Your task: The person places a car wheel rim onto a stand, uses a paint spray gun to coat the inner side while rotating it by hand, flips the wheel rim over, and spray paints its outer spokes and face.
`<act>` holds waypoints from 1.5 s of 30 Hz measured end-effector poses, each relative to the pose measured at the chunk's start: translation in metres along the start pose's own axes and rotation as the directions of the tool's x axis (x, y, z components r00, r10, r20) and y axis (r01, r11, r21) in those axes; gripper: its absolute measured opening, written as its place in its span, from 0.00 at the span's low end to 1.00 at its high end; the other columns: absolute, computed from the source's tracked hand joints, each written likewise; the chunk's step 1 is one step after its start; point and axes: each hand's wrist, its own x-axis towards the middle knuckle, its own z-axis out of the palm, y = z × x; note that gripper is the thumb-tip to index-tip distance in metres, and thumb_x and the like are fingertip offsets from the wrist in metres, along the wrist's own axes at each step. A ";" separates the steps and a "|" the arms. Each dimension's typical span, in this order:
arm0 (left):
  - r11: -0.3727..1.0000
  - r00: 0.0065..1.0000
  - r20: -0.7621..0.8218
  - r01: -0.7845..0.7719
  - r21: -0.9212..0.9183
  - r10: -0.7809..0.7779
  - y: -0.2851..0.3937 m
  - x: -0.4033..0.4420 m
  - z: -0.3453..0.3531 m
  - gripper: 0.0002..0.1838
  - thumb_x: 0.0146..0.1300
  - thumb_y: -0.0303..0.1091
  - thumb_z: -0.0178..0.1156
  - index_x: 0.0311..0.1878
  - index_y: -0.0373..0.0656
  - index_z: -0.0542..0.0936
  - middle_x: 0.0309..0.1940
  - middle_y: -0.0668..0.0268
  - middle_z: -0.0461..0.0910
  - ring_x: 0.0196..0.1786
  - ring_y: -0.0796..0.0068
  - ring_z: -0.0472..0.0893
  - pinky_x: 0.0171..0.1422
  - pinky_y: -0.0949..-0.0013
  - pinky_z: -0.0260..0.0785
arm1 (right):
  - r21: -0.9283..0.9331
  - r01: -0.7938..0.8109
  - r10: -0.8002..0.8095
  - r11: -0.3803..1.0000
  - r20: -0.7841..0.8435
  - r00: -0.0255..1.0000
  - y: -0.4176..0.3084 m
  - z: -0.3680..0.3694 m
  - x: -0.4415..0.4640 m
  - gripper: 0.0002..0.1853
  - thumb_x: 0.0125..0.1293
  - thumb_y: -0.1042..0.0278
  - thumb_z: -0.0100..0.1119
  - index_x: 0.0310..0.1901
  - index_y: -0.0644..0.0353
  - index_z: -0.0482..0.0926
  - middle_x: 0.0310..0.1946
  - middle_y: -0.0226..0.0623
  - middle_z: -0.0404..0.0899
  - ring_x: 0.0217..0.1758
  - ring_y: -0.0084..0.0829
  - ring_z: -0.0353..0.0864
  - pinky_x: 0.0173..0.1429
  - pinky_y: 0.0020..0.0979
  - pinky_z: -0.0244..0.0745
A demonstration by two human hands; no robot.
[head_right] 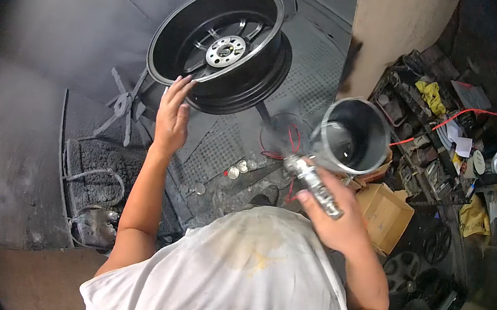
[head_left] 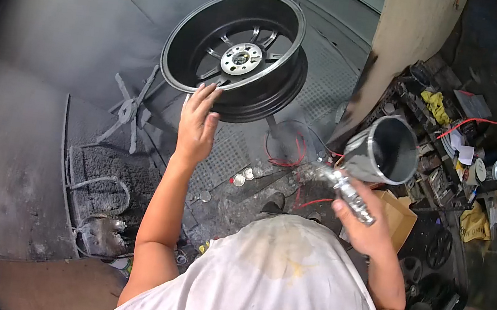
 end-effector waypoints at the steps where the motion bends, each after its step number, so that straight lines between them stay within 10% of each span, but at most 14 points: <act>1: 1.000 1.000 0.004 0.000 -0.006 0.000 -0.004 0.001 0.003 0.29 0.79 0.53 0.48 0.70 0.40 0.76 0.73 0.52 0.72 0.79 0.47 0.65 0.82 0.44 0.51 | -0.068 -0.004 -0.003 0.998 -0.102 0.995 0.000 -0.003 0.002 0.28 0.72 0.61 0.65 0.70 0.64 0.74 0.62 0.45 0.82 0.67 0.35 0.79 0.72 0.35 0.68; 6: 0.991 0.999 0.052 -0.002 0.136 -0.006 -0.022 0.003 0.027 0.36 0.76 0.60 0.48 0.76 0.45 0.70 0.76 0.57 0.69 0.82 0.49 0.60 0.84 0.37 0.41 | -0.012 -0.068 0.059 0.998 -0.350 0.935 0.000 -0.017 0.016 0.30 0.73 0.57 0.65 0.72 0.61 0.73 0.44 0.32 0.81 0.44 0.23 0.77 0.54 0.27 0.74; 7: 0.989 1.000 0.030 -0.008 0.148 0.004 -0.025 0.003 0.029 0.36 0.76 0.61 0.48 0.76 0.45 0.71 0.76 0.57 0.69 0.82 0.49 0.59 0.84 0.37 0.40 | -0.015 0.027 -0.030 1.000 -0.393 0.919 0.010 -0.015 0.023 0.33 0.72 0.51 0.67 0.71 0.63 0.73 0.35 0.28 0.78 0.34 0.17 0.78 0.28 0.20 0.70; 11: 0.987 1.000 0.011 -0.020 0.158 0.019 -0.038 -0.001 0.035 0.35 0.77 0.59 0.47 0.76 0.46 0.71 0.76 0.59 0.69 0.83 0.51 0.59 0.86 0.42 0.35 | 0.145 -0.249 0.272 0.958 -0.165 0.948 -0.013 -0.003 0.011 0.32 0.71 0.56 0.68 0.72 0.62 0.73 0.34 0.27 0.81 0.32 0.18 0.77 0.36 0.24 0.74; 17: 0.993 0.998 -0.030 -0.060 0.097 0.064 -0.064 -0.006 0.029 0.33 0.78 0.57 0.46 0.73 0.44 0.75 0.75 0.60 0.72 0.82 0.53 0.60 0.87 0.46 0.34 | 0.282 -0.174 0.135 0.944 0.152 0.979 -0.023 0.014 0.008 0.31 0.71 0.62 0.67 0.72 0.63 0.73 0.39 0.33 0.82 0.41 0.22 0.79 0.50 0.27 0.74; 19: 0.992 0.994 -0.057 -0.083 0.093 0.088 -0.074 -0.007 0.025 0.33 0.79 0.58 0.44 0.71 0.43 0.77 0.73 0.60 0.74 0.82 0.53 0.62 0.87 0.46 0.35 | -0.076 -0.003 -0.005 0.997 -0.112 0.994 -0.024 0.012 0.013 0.29 0.69 0.63 0.68 0.69 0.65 0.76 0.42 0.36 0.84 0.43 0.26 0.81 0.54 0.28 0.75; 27: 0.992 0.980 -0.176 -0.104 -0.065 0.091 -0.121 -0.011 0.001 0.34 0.81 0.59 0.40 0.58 0.40 0.86 0.64 0.58 0.83 0.77 0.51 0.71 0.85 0.43 0.42 | -0.064 -0.087 0.044 0.994 -0.499 0.865 -0.025 -0.001 0.034 0.30 0.71 0.59 0.68 0.70 0.62 0.75 0.41 0.30 0.83 0.42 0.20 0.79 0.51 0.26 0.75; 30: 0.993 0.960 -0.267 0.056 -0.104 -0.082 -0.115 -0.007 -0.003 0.34 0.82 0.59 0.39 0.56 0.41 0.87 0.64 0.57 0.83 0.77 0.51 0.70 0.85 0.40 0.39 | 0.147 -0.229 0.257 0.962 -0.210 0.943 -0.026 0.012 0.017 0.31 0.68 0.58 0.71 0.69 0.60 0.76 0.35 0.26 0.82 0.34 0.17 0.78 0.42 0.24 0.75; 35: 0.998 0.991 -0.133 -0.039 -0.046 0.033 -0.053 -0.001 0.009 0.35 0.80 0.61 0.38 0.64 0.41 0.83 0.70 0.58 0.78 0.80 0.53 0.66 0.85 0.40 0.31 | 0.284 -0.242 0.212 0.928 0.132 0.968 -0.024 0.030 0.008 0.28 0.70 0.62 0.69 0.69 0.61 0.77 0.43 0.30 0.84 0.45 0.21 0.80 0.57 0.26 0.75; 39: 1.000 0.992 -0.127 0.014 0.003 -0.014 -0.046 -0.002 0.025 0.33 0.79 0.59 0.42 0.69 0.43 0.79 0.74 0.58 0.73 0.82 0.52 0.61 0.85 0.39 0.30 | -0.090 -0.089 0.065 0.992 -0.240 0.968 -0.022 0.024 0.015 0.27 0.71 0.64 0.66 0.69 0.62 0.77 0.51 0.38 0.85 0.49 0.25 0.82 0.60 0.28 0.74; 45: 1.000 0.983 -0.179 -0.027 0.011 0.029 -0.092 -0.010 0.018 0.32 0.80 0.57 0.42 0.67 0.42 0.81 0.73 0.57 0.75 0.83 0.48 0.60 0.85 0.40 0.32 | -0.006 -0.048 0.040 0.999 -0.458 0.888 -0.014 0.009 0.022 0.28 0.73 0.62 0.66 0.71 0.62 0.74 0.40 0.29 0.80 0.41 0.19 0.77 0.48 0.25 0.74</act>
